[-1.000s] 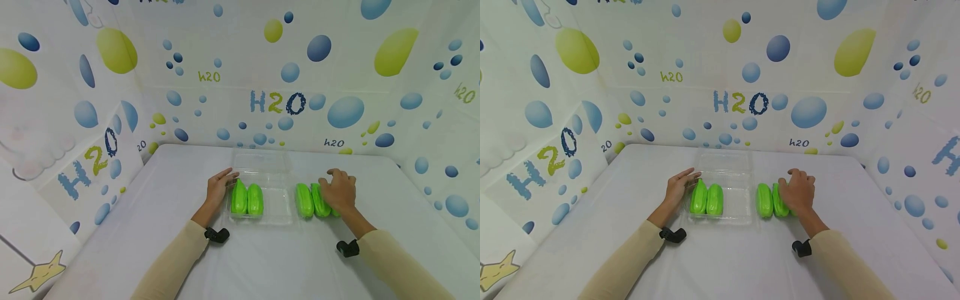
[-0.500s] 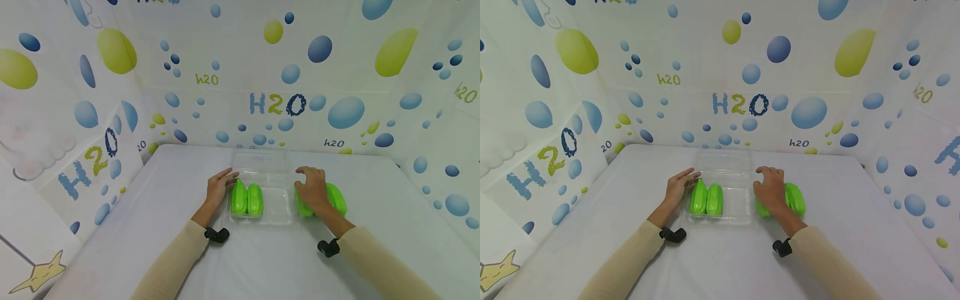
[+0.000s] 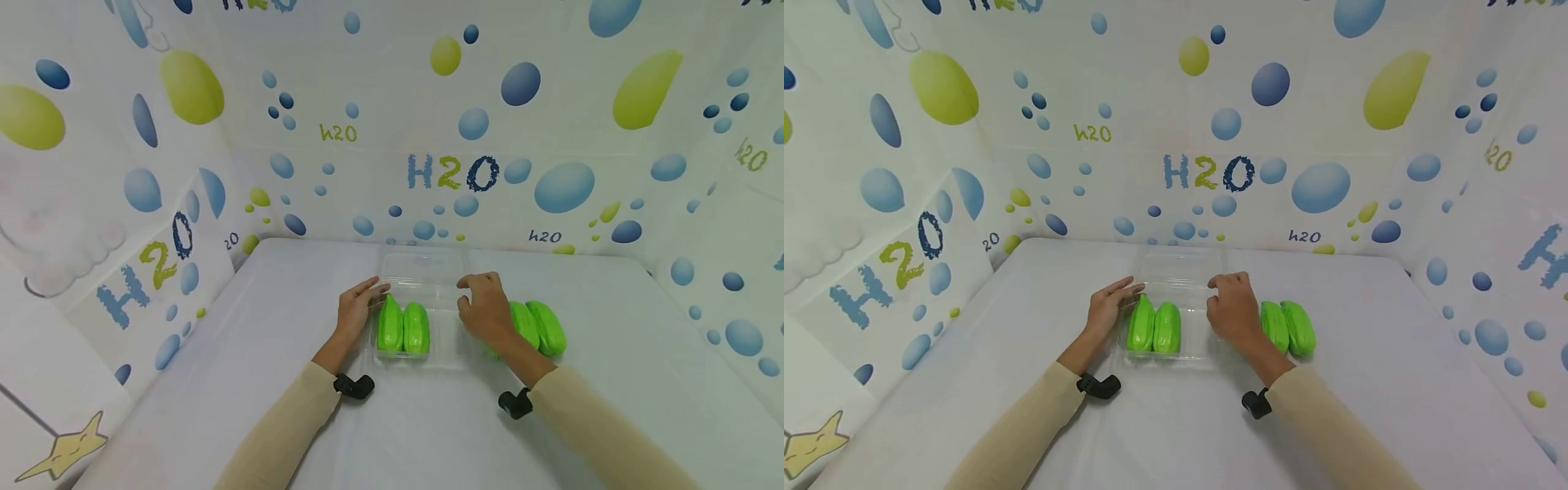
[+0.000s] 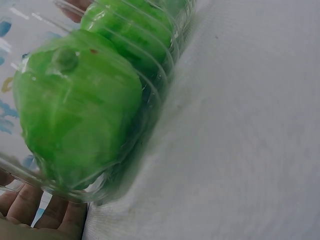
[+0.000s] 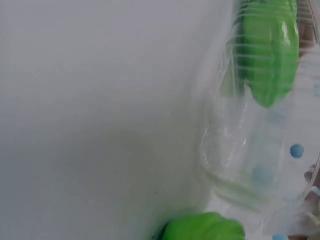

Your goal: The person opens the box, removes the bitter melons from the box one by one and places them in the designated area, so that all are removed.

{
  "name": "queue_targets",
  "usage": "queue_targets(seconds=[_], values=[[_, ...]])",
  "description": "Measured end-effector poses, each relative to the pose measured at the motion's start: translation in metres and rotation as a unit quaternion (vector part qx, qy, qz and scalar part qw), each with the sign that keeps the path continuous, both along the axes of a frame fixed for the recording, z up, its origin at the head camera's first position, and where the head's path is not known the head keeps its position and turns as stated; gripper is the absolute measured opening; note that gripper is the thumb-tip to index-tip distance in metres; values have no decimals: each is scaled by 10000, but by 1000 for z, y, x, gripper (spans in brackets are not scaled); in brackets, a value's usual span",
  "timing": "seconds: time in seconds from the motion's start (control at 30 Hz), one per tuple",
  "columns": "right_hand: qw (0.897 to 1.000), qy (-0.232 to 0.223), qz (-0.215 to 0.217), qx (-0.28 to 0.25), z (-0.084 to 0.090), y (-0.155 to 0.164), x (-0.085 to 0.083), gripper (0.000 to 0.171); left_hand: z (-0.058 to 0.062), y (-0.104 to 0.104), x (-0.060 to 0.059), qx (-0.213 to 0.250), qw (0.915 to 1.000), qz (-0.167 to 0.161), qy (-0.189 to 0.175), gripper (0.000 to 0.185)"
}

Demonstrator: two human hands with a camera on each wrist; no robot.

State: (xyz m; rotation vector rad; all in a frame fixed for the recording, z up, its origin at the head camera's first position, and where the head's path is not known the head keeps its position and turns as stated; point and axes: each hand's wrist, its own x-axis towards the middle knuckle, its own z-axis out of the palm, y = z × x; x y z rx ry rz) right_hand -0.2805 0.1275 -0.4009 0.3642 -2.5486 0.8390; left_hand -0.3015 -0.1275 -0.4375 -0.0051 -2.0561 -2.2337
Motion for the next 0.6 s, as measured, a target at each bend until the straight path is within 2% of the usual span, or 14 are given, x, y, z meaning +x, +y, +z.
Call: queue_targets(seconds=[0.13, 0.3, 0.4, 0.6], values=[[9993, -366, 43, -17, 0, -12, 2, 25, 2, -2, -1, 29, 9999, -99, -106, 43], [9923, -1070, 294, -553, -2, -28, 8, 33, 2, -4, -2, 43, 9995, -242, -198, 44], [9864, -1368, 405, -816, -1, -37, 12, 36, 2, -3, -1, 42, 9997, -209, -153, 45], [9813, -1644, 400, -917, -1, -47, 14, 39, 1, -1, -1, -21, 10000, -73, -58, 44]])
